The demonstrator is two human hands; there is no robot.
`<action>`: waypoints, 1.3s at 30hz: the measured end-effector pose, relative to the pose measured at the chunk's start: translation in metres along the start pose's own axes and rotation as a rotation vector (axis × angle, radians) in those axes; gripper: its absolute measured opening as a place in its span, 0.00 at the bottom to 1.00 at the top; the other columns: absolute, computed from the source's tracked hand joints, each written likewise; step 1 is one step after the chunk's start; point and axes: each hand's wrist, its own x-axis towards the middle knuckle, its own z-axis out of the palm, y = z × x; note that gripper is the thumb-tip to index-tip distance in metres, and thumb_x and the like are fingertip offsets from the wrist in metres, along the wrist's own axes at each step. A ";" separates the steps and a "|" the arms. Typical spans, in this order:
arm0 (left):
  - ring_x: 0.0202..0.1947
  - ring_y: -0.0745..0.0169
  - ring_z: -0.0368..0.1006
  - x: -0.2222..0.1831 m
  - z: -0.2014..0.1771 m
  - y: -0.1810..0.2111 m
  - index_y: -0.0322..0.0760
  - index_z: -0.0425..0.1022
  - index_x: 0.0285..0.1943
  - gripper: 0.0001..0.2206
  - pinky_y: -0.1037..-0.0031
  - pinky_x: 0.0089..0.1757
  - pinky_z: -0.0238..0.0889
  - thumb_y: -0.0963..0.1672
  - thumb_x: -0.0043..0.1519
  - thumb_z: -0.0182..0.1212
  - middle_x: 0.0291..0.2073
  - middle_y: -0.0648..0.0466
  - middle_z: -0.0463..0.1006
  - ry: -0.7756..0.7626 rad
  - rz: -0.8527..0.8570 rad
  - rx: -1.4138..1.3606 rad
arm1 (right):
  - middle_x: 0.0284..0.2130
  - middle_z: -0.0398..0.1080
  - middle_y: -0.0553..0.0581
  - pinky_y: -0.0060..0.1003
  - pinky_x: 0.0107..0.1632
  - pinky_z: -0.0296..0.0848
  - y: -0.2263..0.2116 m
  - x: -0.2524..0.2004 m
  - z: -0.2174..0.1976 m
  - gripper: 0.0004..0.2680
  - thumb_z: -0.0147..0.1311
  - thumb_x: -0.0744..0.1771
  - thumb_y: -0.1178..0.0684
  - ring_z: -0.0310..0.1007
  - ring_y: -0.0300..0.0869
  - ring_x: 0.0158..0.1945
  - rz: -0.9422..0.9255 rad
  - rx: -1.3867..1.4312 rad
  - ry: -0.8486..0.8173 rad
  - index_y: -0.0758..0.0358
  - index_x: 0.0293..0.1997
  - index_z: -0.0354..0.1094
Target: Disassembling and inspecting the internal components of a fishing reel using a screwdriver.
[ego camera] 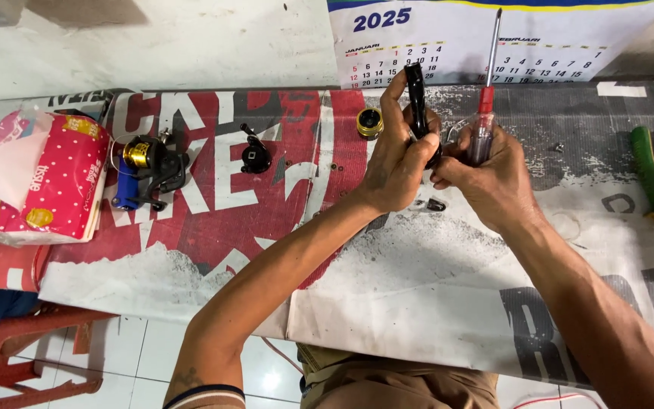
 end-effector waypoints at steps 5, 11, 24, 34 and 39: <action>0.35 0.64 0.62 -0.001 -0.001 0.001 0.40 0.31 0.79 0.33 0.67 0.40 0.64 0.45 0.68 0.45 0.38 0.52 0.67 -0.033 0.033 0.000 | 0.23 0.70 0.54 0.34 0.34 0.82 -0.008 -0.005 0.000 0.11 0.58 0.63 0.66 0.77 0.39 0.25 -0.026 -0.130 -0.001 0.57 0.36 0.57; 0.34 0.60 0.67 -0.001 -0.007 -0.014 0.33 0.36 0.79 0.35 0.70 0.35 0.69 0.46 0.65 0.48 0.35 0.50 0.69 0.002 0.087 0.010 | 0.22 0.68 0.65 0.35 0.23 0.77 0.031 0.000 -0.008 0.11 0.61 0.59 0.72 0.72 0.43 0.20 -0.234 -0.069 0.051 0.68 0.33 0.61; 0.45 0.47 0.68 -0.002 -0.005 -0.030 0.32 0.51 0.68 0.30 0.51 0.47 0.63 0.55 0.65 0.47 0.42 0.45 0.66 0.075 -0.374 0.072 | 0.30 0.76 0.54 0.34 0.31 0.73 0.042 0.001 -0.018 0.09 0.64 0.62 0.64 0.74 0.44 0.25 -1.061 -0.886 0.043 0.58 0.35 0.65; 0.26 0.68 0.63 0.001 -0.036 -0.007 0.35 0.53 0.73 0.32 0.81 0.23 0.57 0.56 0.64 0.48 0.35 0.51 0.70 0.124 -0.369 -0.377 | 0.25 0.75 0.56 0.41 0.33 0.72 0.043 -0.003 -0.042 0.11 0.69 0.58 0.56 0.75 0.50 0.27 -0.343 -0.761 -0.041 0.61 0.36 0.69; 0.24 0.64 0.64 -0.010 -0.071 -0.038 0.49 0.59 0.73 0.29 0.79 0.19 0.53 0.55 0.63 0.48 0.37 0.49 0.71 0.194 -0.430 -0.644 | 0.26 0.77 0.67 0.54 0.37 0.71 0.047 0.005 -0.032 0.16 0.69 0.58 0.50 0.78 0.63 0.32 -0.154 -0.947 -0.230 0.64 0.43 0.69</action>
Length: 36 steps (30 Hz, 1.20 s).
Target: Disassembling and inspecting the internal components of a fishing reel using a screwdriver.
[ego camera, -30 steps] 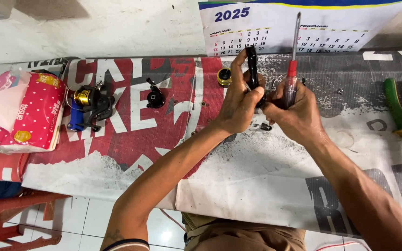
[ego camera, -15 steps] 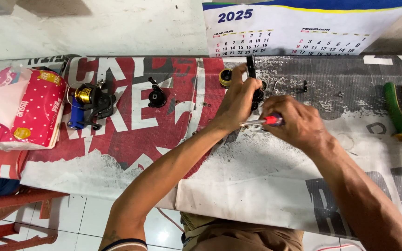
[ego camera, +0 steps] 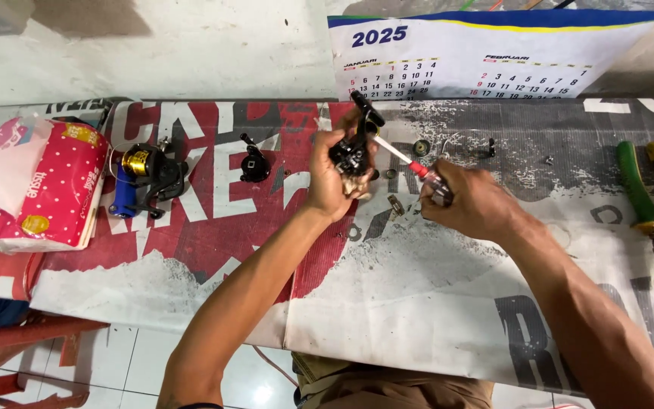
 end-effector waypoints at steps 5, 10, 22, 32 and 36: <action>0.16 0.60 0.65 -0.016 -0.020 0.002 0.53 0.59 0.75 0.29 0.78 0.11 0.52 0.54 0.61 0.48 0.32 0.45 0.70 -0.011 -0.048 -0.135 | 0.26 0.76 0.68 0.57 0.38 0.71 -0.003 0.009 0.009 0.17 0.67 0.59 0.45 0.78 0.65 0.34 0.021 -0.074 -0.069 0.59 0.48 0.69; 0.18 0.60 0.65 -0.021 -0.031 0.005 0.52 0.58 0.76 0.29 0.79 0.12 0.55 0.53 0.62 0.46 0.34 0.44 0.69 -0.102 0.022 -0.189 | 0.26 0.76 0.66 0.54 0.38 0.72 0.001 0.009 0.006 0.14 0.68 0.60 0.48 0.78 0.64 0.32 0.014 -0.046 -0.060 0.59 0.44 0.70; 0.15 0.59 0.62 -0.028 0.003 0.013 0.45 0.72 0.55 0.24 0.76 0.13 0.51 0.58 0.59 0.44 0.32 0.46 0.70 -0.043 0.116 -0.379 | 0.17 0.69 0.55 0.30 0.22 0.59 -0.065 -0.013 -0.006 0.09 0.73 0.59 0.58 0.61 0.39 0.18 0.035 0.462 0.125 0.61 0.35 0.76; 0.21 0.51 0.66 -0.041 0.037 0.013 0.46 0.66 0.39 0.17 0.66 0.29 0.65 0.57 0.58 0.45 0.27 0.44 0.69 0.050 0.279 -0.565 | 0.24 0.76 0.56 0.42 0.28 0.70 -0.057 0.018 0.076 0.10 0.71 0.58 0.51 0.76 0.50 0.24 -0.256 0.132 0.415 0.51 0.39 0.77; 0.25 0.45 0.69 -0.045 0.022 0.006 0.44 0.70 0.43 0.18 0.69 0.25 0.61 0.57 0.59 0.47 0.29 0.41 0.68 0.012 0.234 -0.615 | 0.30 0.78 0.43 0.34 0.28 0.74 -0.081 0.020 0.068 0.08 0.69 0.59 0.49 0.77 0.43 0.24 -0.524 -0.037 0.526 0.42 0.38 0.77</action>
